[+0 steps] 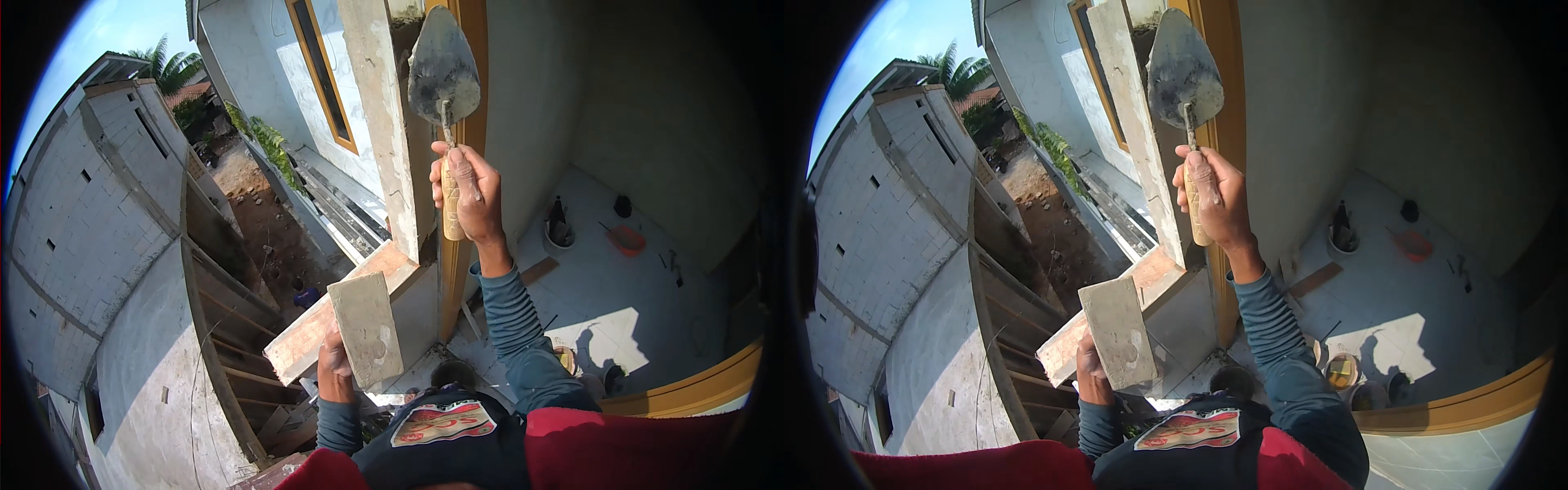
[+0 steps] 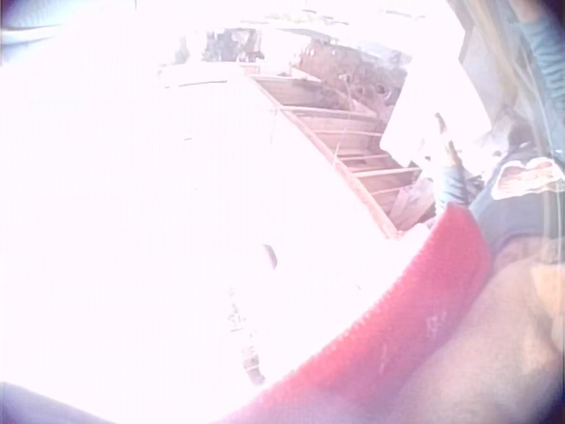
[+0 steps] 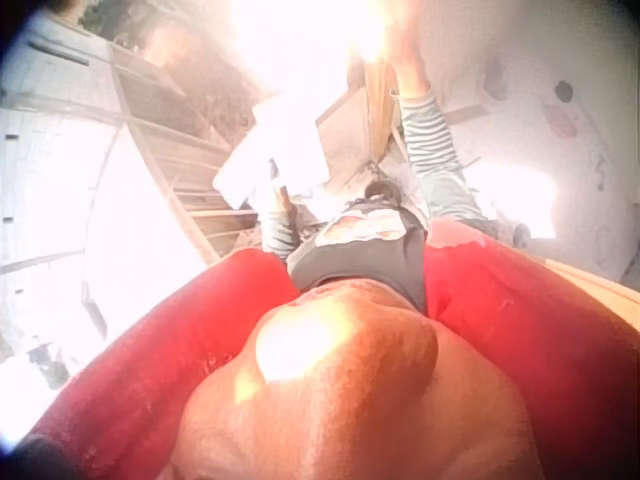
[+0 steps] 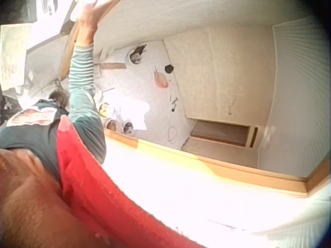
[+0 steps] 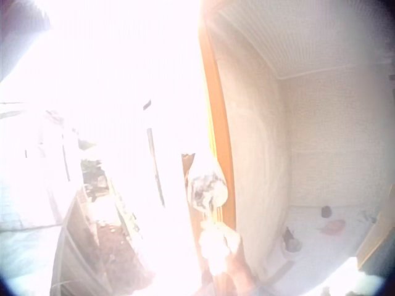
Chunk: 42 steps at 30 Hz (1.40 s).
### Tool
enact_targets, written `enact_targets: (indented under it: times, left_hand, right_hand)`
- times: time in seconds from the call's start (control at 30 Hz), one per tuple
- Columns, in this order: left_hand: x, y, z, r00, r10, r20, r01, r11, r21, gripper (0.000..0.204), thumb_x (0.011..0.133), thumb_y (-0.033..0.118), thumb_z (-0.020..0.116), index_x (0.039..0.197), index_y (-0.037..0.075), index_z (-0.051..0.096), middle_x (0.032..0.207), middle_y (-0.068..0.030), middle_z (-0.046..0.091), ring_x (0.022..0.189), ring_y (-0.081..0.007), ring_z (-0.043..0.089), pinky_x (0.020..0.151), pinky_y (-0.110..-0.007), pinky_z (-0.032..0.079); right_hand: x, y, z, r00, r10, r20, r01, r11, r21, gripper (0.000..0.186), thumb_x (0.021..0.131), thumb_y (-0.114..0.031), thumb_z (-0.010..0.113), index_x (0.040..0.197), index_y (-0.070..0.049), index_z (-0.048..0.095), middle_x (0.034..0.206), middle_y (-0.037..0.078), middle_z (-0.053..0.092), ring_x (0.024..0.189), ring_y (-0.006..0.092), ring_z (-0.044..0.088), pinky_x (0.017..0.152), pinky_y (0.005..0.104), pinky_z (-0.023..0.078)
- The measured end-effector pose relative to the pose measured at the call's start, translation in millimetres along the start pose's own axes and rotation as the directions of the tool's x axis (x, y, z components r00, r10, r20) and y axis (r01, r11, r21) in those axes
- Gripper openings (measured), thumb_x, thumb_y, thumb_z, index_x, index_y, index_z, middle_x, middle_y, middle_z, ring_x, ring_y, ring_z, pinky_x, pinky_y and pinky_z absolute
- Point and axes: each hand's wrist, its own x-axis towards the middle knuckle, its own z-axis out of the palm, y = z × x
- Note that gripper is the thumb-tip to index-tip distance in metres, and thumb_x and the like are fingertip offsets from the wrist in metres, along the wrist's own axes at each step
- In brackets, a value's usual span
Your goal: The person uses a trowel to scoop plaster from a bucket onto a wooden board, then applies the plaster to the vertical edge of a window frame and smooths the surface.
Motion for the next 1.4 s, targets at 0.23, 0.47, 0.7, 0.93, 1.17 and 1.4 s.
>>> enact_targets:
  times: [0.23,0.47,0.7,0.93,1.17,1.4]
  left_hand:
    - [-20.6,7.5,-13.2,0.998,0.023,-0.063,-0.025,0.999,-0.032,0.064,0.078,0.014,0.067,0.133,-0.003,0.039,0.120,-0.0181,0.058,0.101,-0.0281,0.064,0.086,-0.041,0.055]
    - [-26.2,8.3,-31.8,0.975,0.000,-0.224,-0.022,0.995,-0.098,0.052,0.080,0.011,0.057,0.128,-0.005,0.046,0.116,-0.0205,0.060,0.098,-0.0324,0.065,0.083,-0.046,0.055]
    - [1.4,1.3,-33.0,0.970,-0.101,-0.223,0.049,0.973,-0.226,0.047,0.083,0.012,0.054,0.126,-0.006,0.048,0.115,-0.0206,0.061,0.099,-0.0329,0.064,0.086,-0.047,0.054]
    - [10.3,8.8,-11.9,0.982,-0.177,-0.061,0.121,0.851,-0.512,0.047,0.085,0.015,0.049,0.126,-0.008,0.049,0.115,-0.0254,0.061,0.098,-0.0355,0.066,0.086,-0.052,0.053]
    - [3.4,-14.1,-14.1,0.992,-0.107,-0.062,0.042,0.761,-0.648,0.042,0.094,0.021,0.042,0.124,-0.006,0.052,0.114,-0.0232,0.063,0.096,-0.0324,0.067,0.082,-0.047,0.057]
    - [-13.1,3.4,-43.8,0.988,-0.101,-0.120,-0.022,0.672,-0.741,0.045,0.093,0.025,0.041,0.126,-0.004,0.051,0.115,-0.0222,0.063,0.097,-0.0323,0.067,0.081,-0.049,0.056]
  right_hand:
    - [7.2,25.0,34.1,0.974,0.205,0.094,-0.226,0.883,0.411,0.040,0.100,-0.035,0.043,0.106,0.003,0.053,0.069,0.005,0.054,0.052,0.0101,0.053,0.047,0.0244,0.045]
    - [-1.7,41.2,55.4,0.942,0.282,0.182,-0.333,0.722,0.607,0.042,0.099,-0.041,0.041,0.103,0.000,0.052,0.068,0.005,0.052,0.050,0.0123,0.052,0.044,0.0266,0.045]
    - [-43.5,30.8,36.4,0.850,0.358,0.385,-0.526,0.556,0.644,0.043,0.100,-0.042,0.039,0.100,-0.001,0.052,0.067,0.005,0.050,0.049,0.0133,0.051,0.044,0.0267,0.045]
    - [-110.3,19.2,6.0,0.655,0.474,0.589,-0.753,0.476,0.454,0.043,0.099,-0.039,0.042,0.100,0.003,0.052,0.067,0.008,0.051,0.046,0.0129,0.051,0.040,0.0241,0.044]
    - [-140.7,21.7,-30.1,0.101,0.662,0.743,-0.979,0.198,-0.043,0.044,0.097,-0.038,0.046,0.097,0.005,0.054,0.065,0.009,0.053,0.044,0.0129,0.050,0.039,0.0235,0.042]
    - [-140.2,21.0,-64.7,-0.240,0.705,0.668,-0.935,0.017,-0.354,0.040,0.095,-0.035,0.052,0.097,0.005,0.056,0.067,0.008,0.055,0.045,0.0123,0.050,0.040,0.0234,0.041]
